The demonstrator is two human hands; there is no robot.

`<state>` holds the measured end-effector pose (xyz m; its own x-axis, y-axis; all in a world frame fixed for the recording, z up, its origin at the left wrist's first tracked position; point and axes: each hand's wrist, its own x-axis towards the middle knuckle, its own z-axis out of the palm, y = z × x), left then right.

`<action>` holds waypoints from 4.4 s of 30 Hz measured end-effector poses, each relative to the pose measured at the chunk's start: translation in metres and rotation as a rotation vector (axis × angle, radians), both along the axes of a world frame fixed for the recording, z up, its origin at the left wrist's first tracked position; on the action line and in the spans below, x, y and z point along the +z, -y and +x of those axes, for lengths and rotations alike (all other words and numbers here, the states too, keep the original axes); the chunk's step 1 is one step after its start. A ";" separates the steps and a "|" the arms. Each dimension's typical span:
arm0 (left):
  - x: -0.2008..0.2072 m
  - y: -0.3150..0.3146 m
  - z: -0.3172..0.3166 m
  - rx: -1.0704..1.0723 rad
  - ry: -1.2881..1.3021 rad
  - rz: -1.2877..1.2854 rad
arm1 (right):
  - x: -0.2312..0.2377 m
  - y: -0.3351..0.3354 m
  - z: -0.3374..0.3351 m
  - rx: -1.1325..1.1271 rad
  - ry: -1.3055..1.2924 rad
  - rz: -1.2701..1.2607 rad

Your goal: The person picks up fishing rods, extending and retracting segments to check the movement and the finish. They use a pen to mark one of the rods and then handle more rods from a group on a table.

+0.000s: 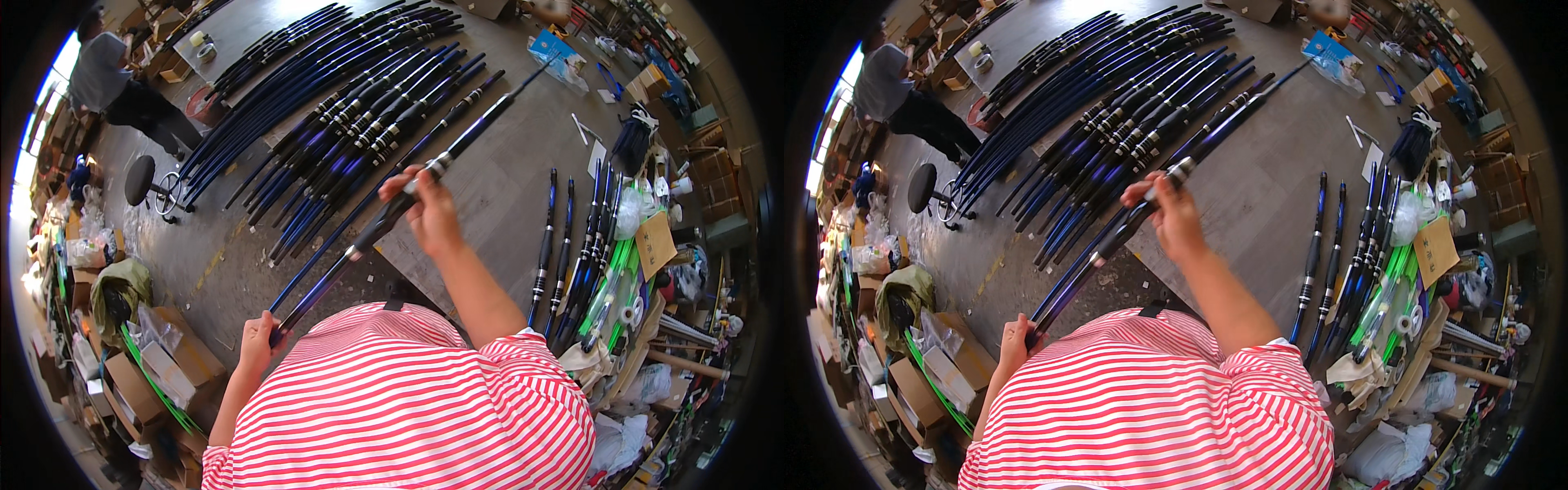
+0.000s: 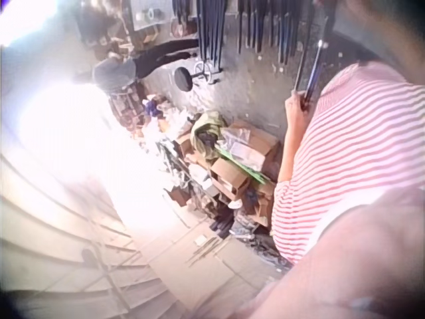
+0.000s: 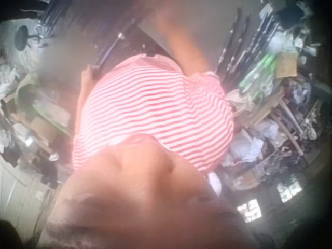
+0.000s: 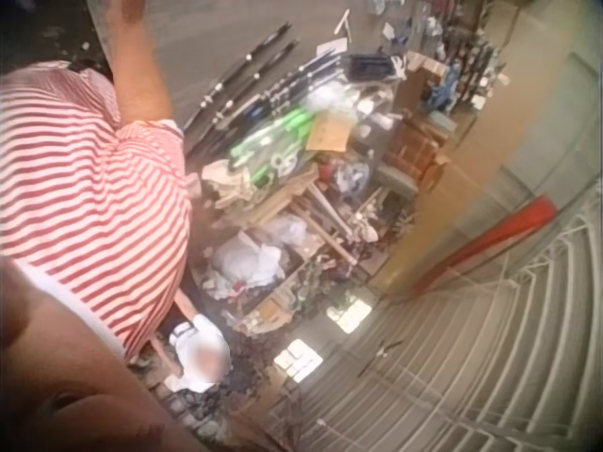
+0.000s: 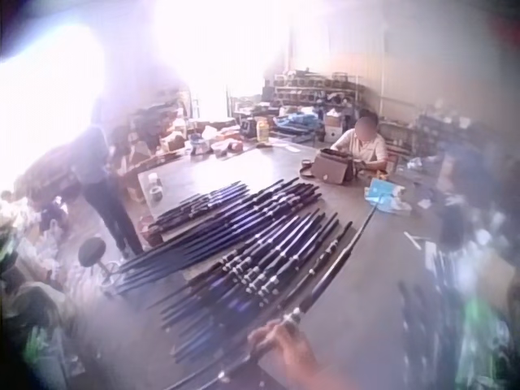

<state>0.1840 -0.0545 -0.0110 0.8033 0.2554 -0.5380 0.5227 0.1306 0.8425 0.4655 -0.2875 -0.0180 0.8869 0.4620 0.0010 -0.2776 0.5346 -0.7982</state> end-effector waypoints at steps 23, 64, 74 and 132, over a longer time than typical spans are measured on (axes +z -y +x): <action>-0.018 -0.096 -0.147 -0.067 -0.122 -0.034 | -0.012 0.064 -0.019 -0.038 -0.147 -0.055; 0.058 -0.215 -0.109 -0.442 -0.188 0.096 | 0.030 0.201 0.023 0.664 0.331 -0.577; 0.072 -0.241 -0.040 -0.562 -0.237 0.188 | 0.014 0.146 -0.071 0.746 0.219 -0.693; -0.045 -0.022 -0.095 -0.289 -0.105 1.226 | -0.140 -0.055 0.113 -0.220 -0.665 -0.053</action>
<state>0.0886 -0.0320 -0.0561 0.8809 0.4528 -0.1377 0.4731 -0.8346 0.2821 0.5783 -0.2327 -0.1576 0.7644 0.2564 -0.5916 -0.6058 0.5995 -0.5230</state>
